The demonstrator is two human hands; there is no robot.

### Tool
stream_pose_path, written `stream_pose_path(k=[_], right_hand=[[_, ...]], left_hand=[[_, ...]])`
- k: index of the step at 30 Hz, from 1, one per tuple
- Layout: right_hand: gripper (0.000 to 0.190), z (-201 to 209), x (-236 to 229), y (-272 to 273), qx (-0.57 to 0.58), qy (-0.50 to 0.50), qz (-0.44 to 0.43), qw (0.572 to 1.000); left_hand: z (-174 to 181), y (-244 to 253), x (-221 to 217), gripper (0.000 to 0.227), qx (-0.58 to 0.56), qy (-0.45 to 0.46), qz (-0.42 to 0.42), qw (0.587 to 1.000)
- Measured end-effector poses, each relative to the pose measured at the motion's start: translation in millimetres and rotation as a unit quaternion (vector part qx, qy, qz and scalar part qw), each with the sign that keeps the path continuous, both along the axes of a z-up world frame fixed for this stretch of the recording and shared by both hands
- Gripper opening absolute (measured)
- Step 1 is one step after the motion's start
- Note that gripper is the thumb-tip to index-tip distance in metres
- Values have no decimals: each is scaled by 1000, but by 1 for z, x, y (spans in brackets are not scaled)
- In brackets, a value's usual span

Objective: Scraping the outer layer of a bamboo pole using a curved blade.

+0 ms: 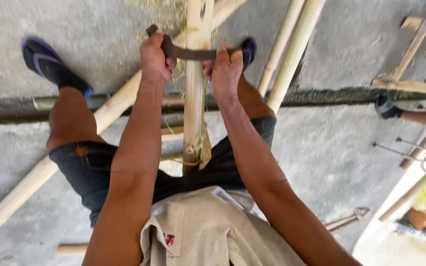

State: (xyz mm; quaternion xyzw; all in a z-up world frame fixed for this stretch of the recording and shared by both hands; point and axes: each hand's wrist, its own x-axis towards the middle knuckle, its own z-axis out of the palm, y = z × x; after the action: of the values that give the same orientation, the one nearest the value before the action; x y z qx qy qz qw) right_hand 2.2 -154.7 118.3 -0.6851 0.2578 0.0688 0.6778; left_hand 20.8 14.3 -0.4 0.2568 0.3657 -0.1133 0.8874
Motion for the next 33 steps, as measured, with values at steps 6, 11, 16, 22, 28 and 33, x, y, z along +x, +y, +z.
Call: stream_pose_path(k=[6, 11, 16, 22, 28, 33], right_hand=[[32, -37, -14, -23, -33, -91, 84, 992], [30, 8, 12, -8, -9, -36, 50, 998], [22, 23, 2, -15, -10, 27, 32, 999], [23, -8, 6, -25, 54, 28, -20, 998], [29, -21, -4, -31, 50, 29, 4, 998], [34, -51, 6, -32, 52, 16, 18, 998]], left_hand=[[-9, -11, -17, 27, 39, 65, -4, 997], [30, 0, -2, 26, 69, 19, -6, 997], [29, -14, -28, 16, 82, 47, 14, 995], [29, -15, -18, 21, 135, -25, 23, 990], [37, -14, -17, 32, 121, -44, 38, 991], [-7, -15, -21, 30, 108, 41, 62, 991]])
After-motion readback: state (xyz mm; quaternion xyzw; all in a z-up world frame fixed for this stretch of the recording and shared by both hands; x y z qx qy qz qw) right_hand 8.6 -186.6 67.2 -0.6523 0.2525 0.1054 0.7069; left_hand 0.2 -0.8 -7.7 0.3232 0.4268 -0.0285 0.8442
